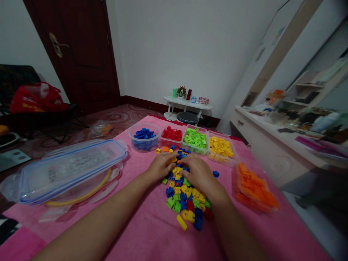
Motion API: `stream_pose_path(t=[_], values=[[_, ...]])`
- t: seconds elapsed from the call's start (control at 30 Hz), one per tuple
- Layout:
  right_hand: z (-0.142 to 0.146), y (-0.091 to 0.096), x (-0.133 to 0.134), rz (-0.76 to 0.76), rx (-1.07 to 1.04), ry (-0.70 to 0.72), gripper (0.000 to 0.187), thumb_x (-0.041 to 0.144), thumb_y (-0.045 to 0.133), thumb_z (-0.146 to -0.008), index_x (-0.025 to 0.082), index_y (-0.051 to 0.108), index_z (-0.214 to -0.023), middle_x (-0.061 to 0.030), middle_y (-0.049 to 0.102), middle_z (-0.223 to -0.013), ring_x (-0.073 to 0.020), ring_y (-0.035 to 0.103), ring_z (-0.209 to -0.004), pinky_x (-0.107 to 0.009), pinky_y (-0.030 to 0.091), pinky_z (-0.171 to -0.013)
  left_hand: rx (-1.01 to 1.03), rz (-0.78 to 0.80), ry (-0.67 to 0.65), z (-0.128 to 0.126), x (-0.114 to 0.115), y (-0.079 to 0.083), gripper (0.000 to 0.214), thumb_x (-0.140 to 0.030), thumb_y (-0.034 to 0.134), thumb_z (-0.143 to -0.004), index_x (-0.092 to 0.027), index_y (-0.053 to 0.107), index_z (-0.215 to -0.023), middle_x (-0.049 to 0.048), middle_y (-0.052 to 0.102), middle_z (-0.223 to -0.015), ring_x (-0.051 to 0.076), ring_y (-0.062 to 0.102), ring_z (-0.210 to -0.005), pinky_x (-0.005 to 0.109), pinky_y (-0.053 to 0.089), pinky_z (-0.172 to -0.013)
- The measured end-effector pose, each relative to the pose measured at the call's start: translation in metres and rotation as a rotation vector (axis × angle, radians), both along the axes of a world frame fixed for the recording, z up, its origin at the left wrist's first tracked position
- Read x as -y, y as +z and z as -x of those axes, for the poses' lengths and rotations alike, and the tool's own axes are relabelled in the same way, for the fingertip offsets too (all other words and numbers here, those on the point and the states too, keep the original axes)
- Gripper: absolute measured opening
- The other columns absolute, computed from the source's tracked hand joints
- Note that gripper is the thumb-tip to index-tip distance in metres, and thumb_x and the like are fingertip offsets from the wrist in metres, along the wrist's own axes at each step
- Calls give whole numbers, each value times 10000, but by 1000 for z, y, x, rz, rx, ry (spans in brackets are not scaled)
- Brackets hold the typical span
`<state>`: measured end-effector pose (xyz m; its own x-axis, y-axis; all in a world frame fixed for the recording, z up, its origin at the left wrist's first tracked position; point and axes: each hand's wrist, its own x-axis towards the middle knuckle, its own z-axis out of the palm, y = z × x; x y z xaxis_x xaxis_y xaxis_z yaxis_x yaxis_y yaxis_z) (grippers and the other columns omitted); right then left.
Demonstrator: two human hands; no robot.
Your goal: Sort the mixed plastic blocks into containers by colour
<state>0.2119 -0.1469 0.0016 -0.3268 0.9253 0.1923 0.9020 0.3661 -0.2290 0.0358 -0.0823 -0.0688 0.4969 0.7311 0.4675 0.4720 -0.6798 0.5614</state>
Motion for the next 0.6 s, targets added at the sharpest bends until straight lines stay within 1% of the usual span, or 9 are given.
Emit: stream_pose_path(t=[0.07,0.13,0.2,0.27,0.3,0.37,0.43,0.53,0.6], values=[[9,-7,1,-17,56,-14,237,213,650,-764,211,679,-999,-91,629,-1038,-243,530,-1036,-370,401,-886,39,19,23,1,1,1,454,-274,517,-848,-212,542,-1297,97,653,-1168,237,593,-1059,364,411,-958],[13,-11,-1,-28,68,-35,182,183,645,-751,205,686,-928,-93,624,-999,-247,532,-1005,-374,406,-861,93,47,49,1,3,5,435,-320,491,-872,-214,548,-1291,96,650,-1174,238,592,-1063,356,411,-950],[13,-12,-3,-63,-24,-58,136,158,636,-736,194,675,-862,-80,629,-967,-230,542,-974,-358,407,-854,195,87,68,-1,7,11,422,-368,449,-898,-202,568,-1267,94,660,-1137,232,598,-1033,340,420,-922],[13,-12,-7,-79,-213,-85,113,147,617,-726,185,654,-825,-52,637,-904,-193,568,-882,-319,423,-808,358,190,67,-5,11,19,440,-414,394,-920,-177,584,-1238,77,686,-945,201,621,-865,303,458,-803],[13,-12,-9,-63,-331,-100,116,151,602,-726,182,645,-828,-37,637,-859,-172,577,-808,-296,434,-759,455,267,56,-7,13,22,461,-440,370,-926,-162,588,-1222,53,665,-808,174,605,-739,275,462,-708],[12,-11,-12,16,-554,-122,134,184,579,-729,175,630,-853,-7,622,-761,-138,564,-661,-258,434,-639,636,432,10,-10,14,26,508,-487,343,-924,-133,592,-1189,-8,539,-595,119,492,-525,224,403,-535],[10,-11,-14,87,-677,-125,162,226,575,-725,169,619,-870,16,591,-681,-123,533,-579,-236,409,-560,751,532,-17,-12,14,26,522,-508,362,-911,-110,597,-1154,-39,451,-535,88,404,-454,199,342,-466],[-1,-7,-14,154,-645,-65,146,246,592,-703,167,626,-821,25,576,-654,-110,505,-565,-217,379,-531,790,561,13,-12,12,23,500,-507,438,-880,-102,600,-1126,-38,460,-557,76,398,-453,184,315,-439],[-10,-2,-12,236,-605,-2,113,247,608,-690,161,626,-762,27,568,-641,-101,489,-566,-207,362,-520,795,568,36,-12,11,21,491,-502,472,-863,-104,596,-1121,-29,485,-593,74,409,-459,181,305,-427]])
